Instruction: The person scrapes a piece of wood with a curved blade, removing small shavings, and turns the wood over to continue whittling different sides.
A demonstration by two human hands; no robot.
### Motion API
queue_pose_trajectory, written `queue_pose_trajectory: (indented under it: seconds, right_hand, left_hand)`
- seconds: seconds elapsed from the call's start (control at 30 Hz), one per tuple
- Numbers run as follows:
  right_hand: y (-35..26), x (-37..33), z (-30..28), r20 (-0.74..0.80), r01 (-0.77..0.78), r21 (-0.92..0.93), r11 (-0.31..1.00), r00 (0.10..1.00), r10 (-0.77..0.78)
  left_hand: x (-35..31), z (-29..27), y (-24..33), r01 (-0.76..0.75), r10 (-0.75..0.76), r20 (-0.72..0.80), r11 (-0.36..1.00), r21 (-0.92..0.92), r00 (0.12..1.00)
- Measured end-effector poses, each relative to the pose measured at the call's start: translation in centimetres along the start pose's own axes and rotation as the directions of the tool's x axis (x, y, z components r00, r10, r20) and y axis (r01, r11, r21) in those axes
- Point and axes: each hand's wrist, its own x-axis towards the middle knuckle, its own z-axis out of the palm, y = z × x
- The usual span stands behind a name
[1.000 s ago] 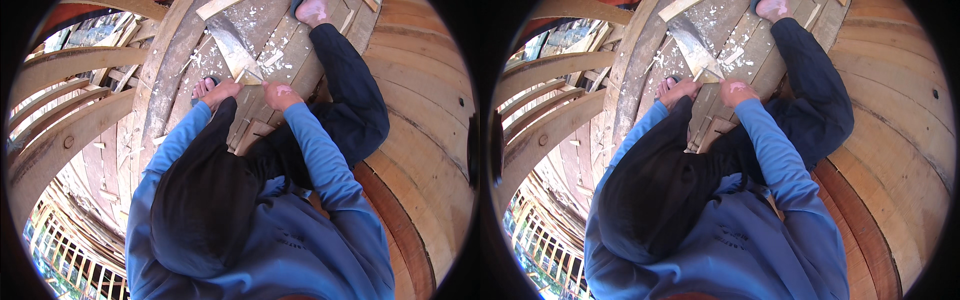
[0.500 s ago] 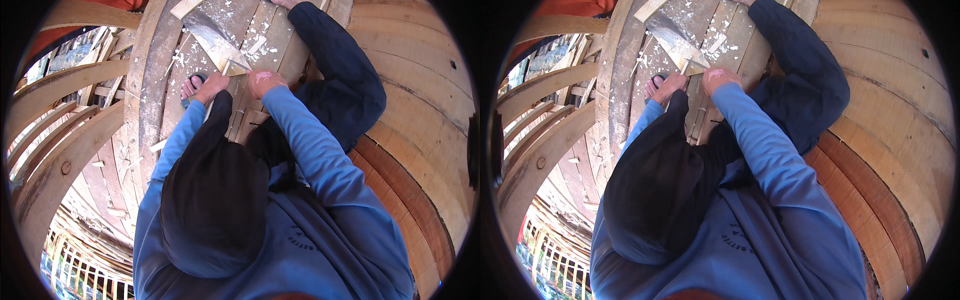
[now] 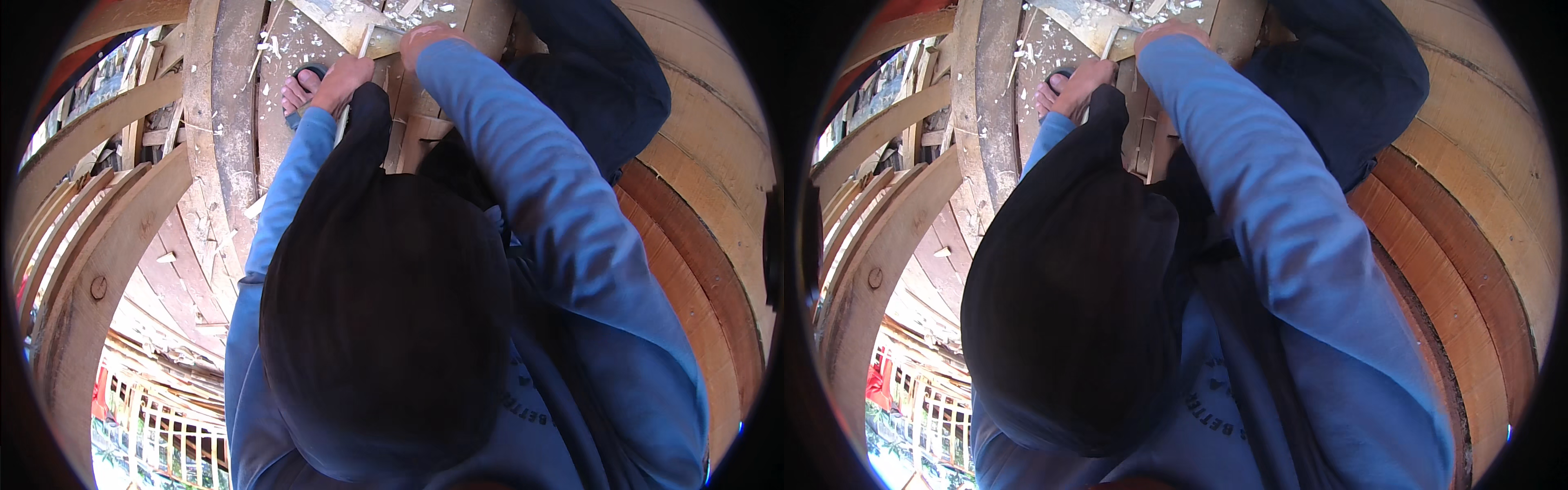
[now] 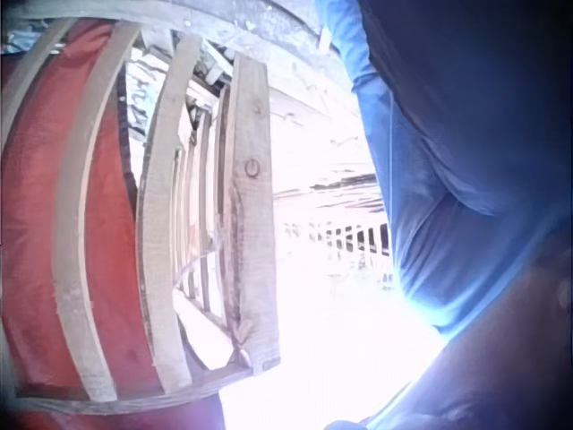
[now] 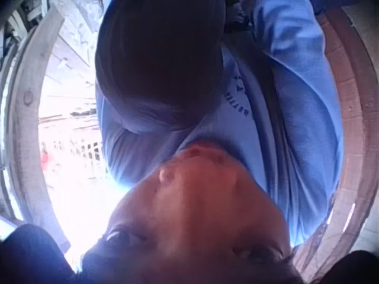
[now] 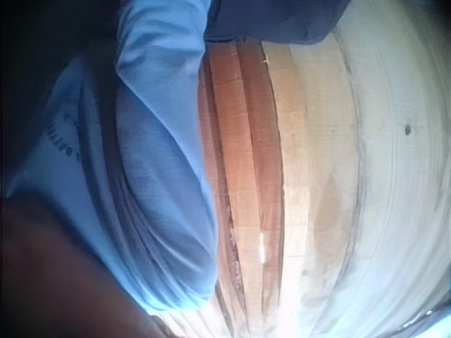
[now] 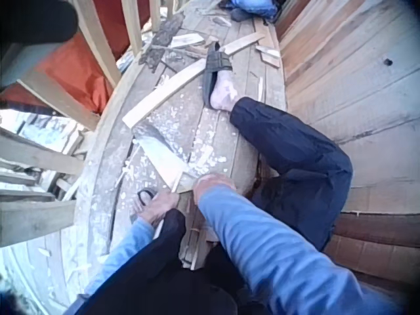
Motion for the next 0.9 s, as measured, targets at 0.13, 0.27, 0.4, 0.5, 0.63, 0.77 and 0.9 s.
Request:
queue_pose_trajectory:
  seconds: [0.13,0.27,0.4,0.5,0.63,0.77,0.9]
  right_hand:
    - [1.7,0.4,1.6,-0.022,0.125,0.058,0.99,0.992,-0.124]
    - [0.2,-1.0,1.1,0.039,0.048,0.228,0.973,0.998,-0.058]
    - [-0.3,-1.9,0.6,0.037,0.086,0.194,0.977,0.995,-0.094]
    - [0.4,-2.1,-0.3,0.046,0.181,0.107,0.978,0.981,-0.187]
    - [-0.2,-2.2,-1.3,0.042,0.184,-0.012,0.983,0.982,-0.184]
    - [-0.9,-2.5,-0.2,-0.061,0.054,0.071,0.996,0.997,-0.049]
    - [-1.5,-4.0,-0.8,-0.058,-0.045,0.216,0.975,0.997,0.059]
  left_hand:
    - [-0.1,0.8,-0.1,0.003,-0.004,-0.009,0.999,-0.035,1.0]
    - [-0.7,1.5,-0.5,-0.074,0.075,-0.027,0.996,0.059,0.997]
    - [-0.7,1.8,-0.9,-0.135,0.142,-0.112,0.989,0.067,0.984]
    - [-0.7,1.4,-0.6,-0.164,0.173,-0.101,0.982,0.096,0.98]
    - [-0.8,0.9,-0.4,-0.149,0.157,-0.088,0.984,0.094,0.984]
    - [-0.3,1.1,-0.8,-0.136,0.144,-0.068,0.984,0.114,0.987]
    - [0.2,1.2,-1.0,-0.143,0.146,-0.049,0.988,0.049,0.988]
